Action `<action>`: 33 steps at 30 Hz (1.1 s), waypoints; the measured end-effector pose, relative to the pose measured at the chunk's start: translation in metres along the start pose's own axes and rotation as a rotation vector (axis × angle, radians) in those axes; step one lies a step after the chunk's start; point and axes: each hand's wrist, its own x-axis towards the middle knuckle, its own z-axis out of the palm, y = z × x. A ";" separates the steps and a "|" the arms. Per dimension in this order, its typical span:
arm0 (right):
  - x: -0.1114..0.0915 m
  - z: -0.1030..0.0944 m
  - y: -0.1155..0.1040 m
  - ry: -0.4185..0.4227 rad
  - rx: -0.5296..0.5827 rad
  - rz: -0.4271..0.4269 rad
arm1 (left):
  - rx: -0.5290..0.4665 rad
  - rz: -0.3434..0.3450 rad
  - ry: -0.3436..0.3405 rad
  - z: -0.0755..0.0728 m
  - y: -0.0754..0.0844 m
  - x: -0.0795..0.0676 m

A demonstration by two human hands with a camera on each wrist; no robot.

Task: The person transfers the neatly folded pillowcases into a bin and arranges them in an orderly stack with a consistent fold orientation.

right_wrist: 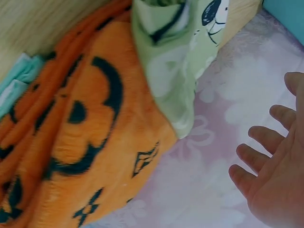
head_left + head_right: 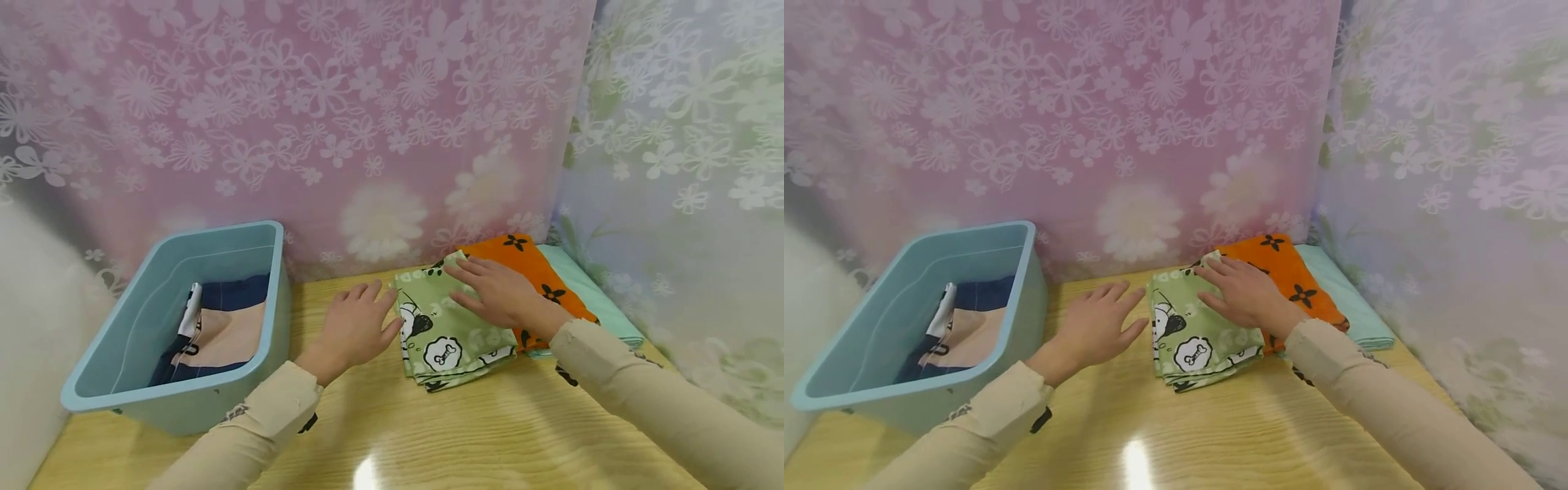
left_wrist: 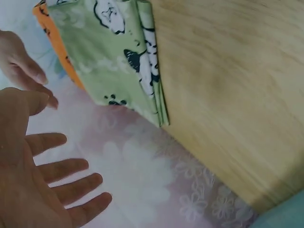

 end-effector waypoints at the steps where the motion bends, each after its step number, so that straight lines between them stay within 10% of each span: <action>1: -0.002 0.002 0.002 0.005 -0.001 0.000 | -0.005 0.007 -0.010 0.003 0.002 0.002; 27: -0.030 0.030 0.029 -0.041 -0.043 0.096 | 0.036 0.062 -0.100 0.064 0.011 0.010; 33: -0.033 0.033 0.034 -0.040 0.138 0.162 | -0.105 -0.014 -0.154 0.071 0.012 0.012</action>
